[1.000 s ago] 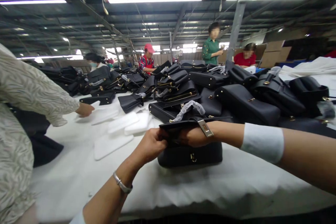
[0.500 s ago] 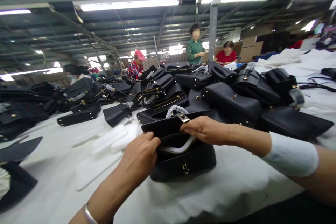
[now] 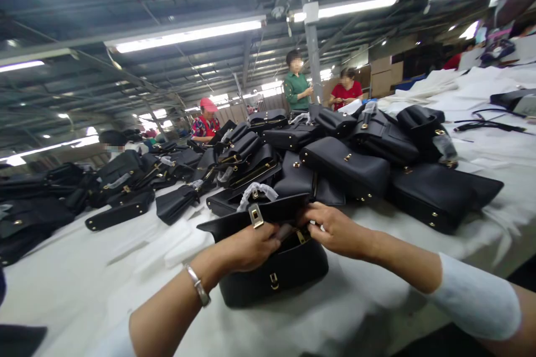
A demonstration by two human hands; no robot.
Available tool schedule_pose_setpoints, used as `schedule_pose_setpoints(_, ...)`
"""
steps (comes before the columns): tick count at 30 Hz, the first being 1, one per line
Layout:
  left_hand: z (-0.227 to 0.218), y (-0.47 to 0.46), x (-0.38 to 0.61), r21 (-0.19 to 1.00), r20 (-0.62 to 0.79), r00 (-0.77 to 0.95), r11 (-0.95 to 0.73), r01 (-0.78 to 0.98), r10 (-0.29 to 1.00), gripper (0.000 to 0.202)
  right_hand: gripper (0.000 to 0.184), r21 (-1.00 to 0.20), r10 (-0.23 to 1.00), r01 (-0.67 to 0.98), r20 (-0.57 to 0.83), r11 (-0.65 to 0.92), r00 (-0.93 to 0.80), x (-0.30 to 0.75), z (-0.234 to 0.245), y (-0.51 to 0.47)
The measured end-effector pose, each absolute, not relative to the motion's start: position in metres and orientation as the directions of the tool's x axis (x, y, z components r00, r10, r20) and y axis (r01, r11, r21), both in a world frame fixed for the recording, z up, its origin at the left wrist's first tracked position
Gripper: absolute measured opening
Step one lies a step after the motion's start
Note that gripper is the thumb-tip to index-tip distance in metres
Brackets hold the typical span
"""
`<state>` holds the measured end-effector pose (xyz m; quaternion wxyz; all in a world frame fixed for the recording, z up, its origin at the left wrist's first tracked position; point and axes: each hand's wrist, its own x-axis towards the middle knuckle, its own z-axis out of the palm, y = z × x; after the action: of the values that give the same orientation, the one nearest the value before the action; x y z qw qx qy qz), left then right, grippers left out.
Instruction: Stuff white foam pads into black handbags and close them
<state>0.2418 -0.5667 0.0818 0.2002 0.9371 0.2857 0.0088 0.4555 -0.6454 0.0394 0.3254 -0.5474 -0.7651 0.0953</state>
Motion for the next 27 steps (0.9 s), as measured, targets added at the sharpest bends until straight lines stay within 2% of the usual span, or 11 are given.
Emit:
schedule_pose_setpoints(4, 0.079, -0.561, 0.244, 0.429, 0.016, 0.875, -0.794, 0.431, 0.484, 0.031, 0.026, -0.427, 0.957, 0.88, 0.274, 0.209, -0.094, 0.459, 0.045, -0.65)
schedule_pose_setpoints(7, 0.08, -0.559, 0.246, 0.454, 0.009, 0.89, -0.795, 0.402, 0.456, 0.033, 0.024, -0.376, 0.984, 0.914, 0.142, 0.154, -0.108, 0.463, 0.06, -0.645)
schedule_pose_setpoints(11, 0.081, -0.554, 0.249, 0.425, -0.075, 0.899, -0.802, 0.421, 0.432, 0.028, 0.019, -0.456, 0.968, 0.883, -0.152, 0.109, -0.198, 0.464, 0.078, -0.631)
schedule_pose_setpoints(14, 0.077, -0.55, 0.251, 0.425, -0.129, 0.885, -0.782, 0.456, 0.447, 0.028, 0.016, -0.553, 0.947, 0.833, -0.256, 0.02, -0.192, 0.459, 0.081, -0.625)
schedule_pose_setpoints(16, 0.076, -0.549, 0.252, 0.415, -0.165, 0.874, -0.771, 0.482, 0.458, 0.033, 0.016, -0.559, 0.961, 0.829, -0.232, -0.003, -0.153, 0.454, 0.078, -0.625)
schedule_pose_setpoints(19, 0.077, -0.548, 0.254, 0.406, -0.166, 0.878, -0.78, 0.476, 0.449, 0.037, 0.014, -0.419, 0.992, 0.907, -0.087, 0.048, -0.093, 0.45, 0.071, -0.63)
schedule_pose_setpoints(21, 0.081, -0.549, 0.256, 0.393, -0.161, 0.903, -0.813, 0.429, 0.399, 0.038, 0.011, -0.35, 0.994, 0.931, 0.012, 0.102, -0.105, 0.45, 0.065, -0.634)
schedule_pose_setpoints(24, 0.087, -0.552, 0.261, 0.267, -0.201, 0.92, -0.885, 0.382, 0.336, 0.032, 0.012, -0.402, 0.987, 0.902, 0.084, 0.16, -0.138, 0.451, 0.055, -0.639)
schedule_pose_setpoints(27, 0.091, -0.558, 0.273, 0.097, -0.297, 0.865, -0.888, 0.449, 0.405, 0.024, 0.013, -0.464, 0.974, 0.859, 0.164, 0.218, -0.159, 0.453, 0.046, -0.642)
